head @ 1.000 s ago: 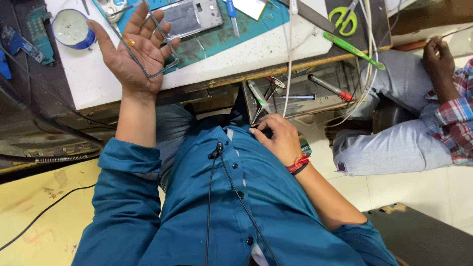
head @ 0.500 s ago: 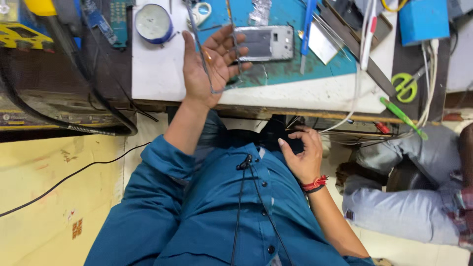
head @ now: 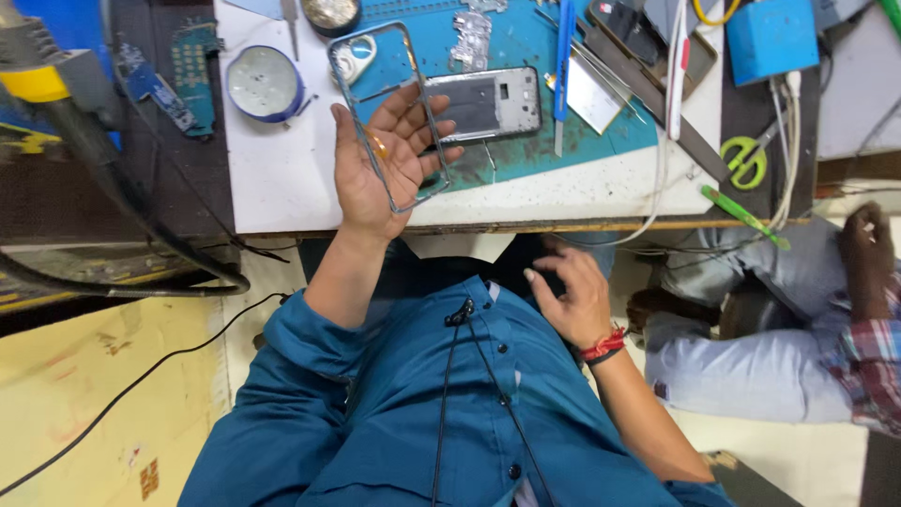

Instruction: The person cleans the inside of a disassembled smartphone chassis using a cotton swab and a blue plastic tool. They wipe the interior surfaces and edges, then handle a metal frame and a new screen assembly.

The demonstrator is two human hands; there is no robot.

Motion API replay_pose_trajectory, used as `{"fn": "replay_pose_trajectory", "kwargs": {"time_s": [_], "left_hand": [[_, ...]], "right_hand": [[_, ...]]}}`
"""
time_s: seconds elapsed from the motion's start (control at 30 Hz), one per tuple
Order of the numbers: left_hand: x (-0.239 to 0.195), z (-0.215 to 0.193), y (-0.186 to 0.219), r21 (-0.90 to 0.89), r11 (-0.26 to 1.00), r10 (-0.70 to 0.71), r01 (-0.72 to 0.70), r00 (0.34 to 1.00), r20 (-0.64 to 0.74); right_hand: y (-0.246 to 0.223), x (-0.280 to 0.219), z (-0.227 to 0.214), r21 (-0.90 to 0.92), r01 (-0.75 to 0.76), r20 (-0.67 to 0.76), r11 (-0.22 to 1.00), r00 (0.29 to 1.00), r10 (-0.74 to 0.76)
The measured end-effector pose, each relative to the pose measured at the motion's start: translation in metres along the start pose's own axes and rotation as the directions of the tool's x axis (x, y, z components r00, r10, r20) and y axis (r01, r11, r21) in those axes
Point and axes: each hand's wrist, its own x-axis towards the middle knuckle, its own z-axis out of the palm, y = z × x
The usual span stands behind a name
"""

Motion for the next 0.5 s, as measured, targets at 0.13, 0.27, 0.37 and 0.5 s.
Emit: {"fn": "replay_pose_trajectory", "kwargs": {"time_s": [0.13, 0.27, 0.37, 0.5], "left_hand": [[-0.001, 0.001, -0.001, 0.018, 1.0, 0.024, -0.024, 1.0, 0.002], [-0.003, 0.005, -0.003, 0.096, 0.995, 0.035, -0.035, 0.999, -0.007], [-0.004, 0.01, -0.007, 0.114, 0.993, 0.047, -0.04, 0.997, -0.063], [-0.011, 0.02, -0.015, -0.081, 0.995, -0.068, 0.062, 0.994, -0.082]], "right_hand": [[-0.024, 0.0, -0.022, 0.092, 0.016, -0.003, 0.996, 1.0, -0.016], [-0.04, 0.026, -0.032, 0.139, 0.083, -0.092, 0.987, 0.993, -0.071], [-0.046, 0.053, -0.033, 0.138, 0.194, -0.13, 0.971, 0.976, -0.176], [-0.041, 0.104, -0.034, -0.065, 0.155, -0.171, 0.986, 0.971, -0.164]]}}
